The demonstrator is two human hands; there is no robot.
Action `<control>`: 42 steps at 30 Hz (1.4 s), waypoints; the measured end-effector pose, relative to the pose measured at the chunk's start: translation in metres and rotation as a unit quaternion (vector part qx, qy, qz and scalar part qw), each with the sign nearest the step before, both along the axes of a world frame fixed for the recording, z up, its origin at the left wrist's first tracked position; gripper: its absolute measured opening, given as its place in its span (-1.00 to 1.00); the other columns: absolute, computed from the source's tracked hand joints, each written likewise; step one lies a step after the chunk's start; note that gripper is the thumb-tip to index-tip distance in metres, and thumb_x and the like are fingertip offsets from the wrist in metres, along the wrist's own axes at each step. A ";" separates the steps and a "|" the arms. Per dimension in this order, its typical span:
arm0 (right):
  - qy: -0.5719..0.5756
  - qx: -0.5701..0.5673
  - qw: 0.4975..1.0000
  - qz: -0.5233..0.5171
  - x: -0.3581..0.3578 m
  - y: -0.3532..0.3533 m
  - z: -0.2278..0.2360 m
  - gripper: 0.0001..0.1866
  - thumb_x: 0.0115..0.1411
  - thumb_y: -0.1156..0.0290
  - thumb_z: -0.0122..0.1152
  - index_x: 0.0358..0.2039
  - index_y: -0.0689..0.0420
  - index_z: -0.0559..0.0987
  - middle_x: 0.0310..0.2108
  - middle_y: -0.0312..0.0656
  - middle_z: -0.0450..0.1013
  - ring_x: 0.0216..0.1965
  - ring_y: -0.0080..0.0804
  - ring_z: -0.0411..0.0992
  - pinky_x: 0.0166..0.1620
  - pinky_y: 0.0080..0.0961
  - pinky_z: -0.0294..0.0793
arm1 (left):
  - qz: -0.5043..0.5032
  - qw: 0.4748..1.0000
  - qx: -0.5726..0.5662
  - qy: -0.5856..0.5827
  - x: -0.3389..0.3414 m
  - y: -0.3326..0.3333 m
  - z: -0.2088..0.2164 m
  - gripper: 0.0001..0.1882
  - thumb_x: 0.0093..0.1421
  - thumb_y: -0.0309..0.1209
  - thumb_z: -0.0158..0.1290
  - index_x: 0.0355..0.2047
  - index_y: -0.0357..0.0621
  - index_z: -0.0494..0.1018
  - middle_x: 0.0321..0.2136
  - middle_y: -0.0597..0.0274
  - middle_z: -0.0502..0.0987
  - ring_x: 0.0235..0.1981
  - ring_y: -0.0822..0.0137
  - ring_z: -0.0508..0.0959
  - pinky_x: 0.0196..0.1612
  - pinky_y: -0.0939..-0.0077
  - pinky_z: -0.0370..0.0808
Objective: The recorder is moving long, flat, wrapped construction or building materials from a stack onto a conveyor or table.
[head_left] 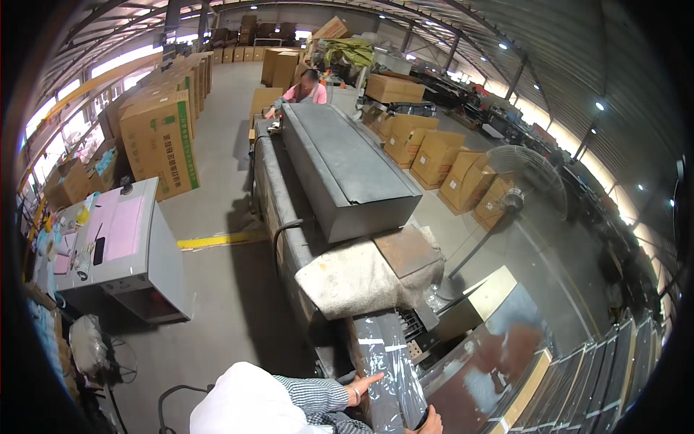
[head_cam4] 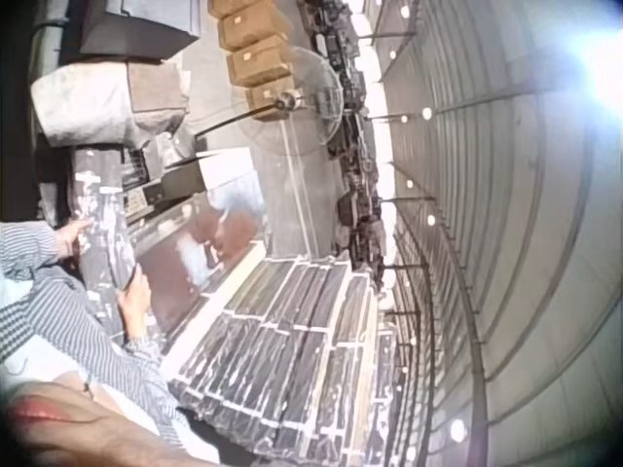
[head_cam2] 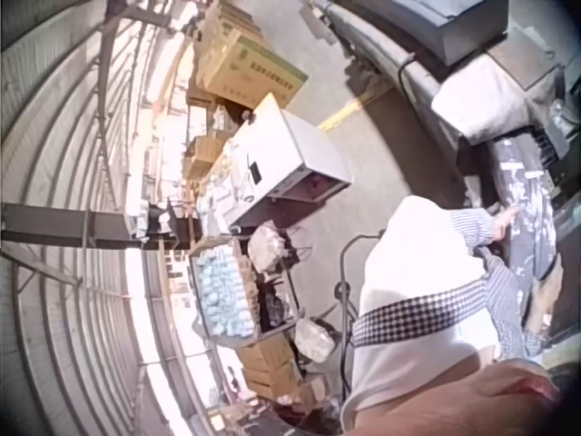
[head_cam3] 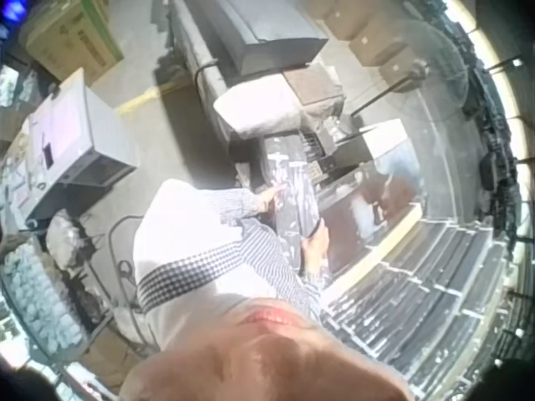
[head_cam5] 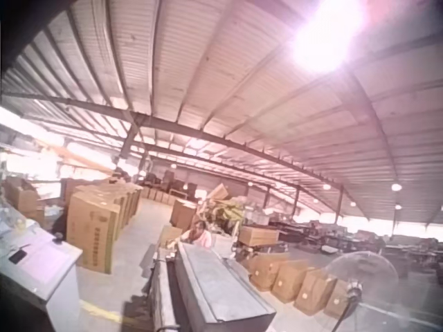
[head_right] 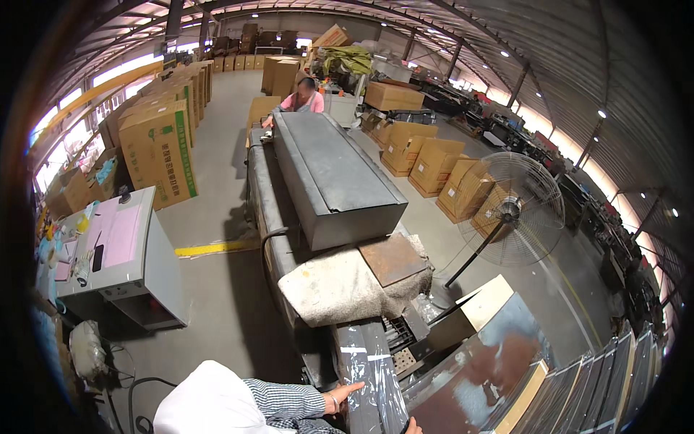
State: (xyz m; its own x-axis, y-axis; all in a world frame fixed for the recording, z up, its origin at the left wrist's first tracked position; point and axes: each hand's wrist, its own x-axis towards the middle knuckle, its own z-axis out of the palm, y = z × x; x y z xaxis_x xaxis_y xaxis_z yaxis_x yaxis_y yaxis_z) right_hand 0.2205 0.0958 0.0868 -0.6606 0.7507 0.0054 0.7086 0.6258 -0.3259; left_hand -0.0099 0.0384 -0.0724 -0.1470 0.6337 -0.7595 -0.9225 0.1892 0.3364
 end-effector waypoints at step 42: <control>0.349 0.123 0.808 -0.458 0.388 -0.127 0.348 -0.55 0.10 0.34 0.25 -0.03 0.29 0.48 -0.25 -0.13 0.52 -0.25 -0.43 0.50 -0.14 -0.49 0.44 | -0.546 0.702 0.413 -0.199 0.358 0.082 0.297 -0.39 0.28 -0.02 -0.01 0.24 0.01 0.17 0.20 0.00 0.30 0.21 0.10 0.32 0.24 0.02 0.25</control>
State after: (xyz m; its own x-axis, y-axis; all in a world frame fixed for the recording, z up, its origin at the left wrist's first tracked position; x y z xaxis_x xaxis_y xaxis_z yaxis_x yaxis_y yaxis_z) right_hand 0.6084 -0.0310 0.4344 0.3996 0.8426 0.3611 0.6092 0.0503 -0.7914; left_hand 0.3478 0.1201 0.2250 0.8875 0.4522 0.0885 -0.4315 0.7483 0.5039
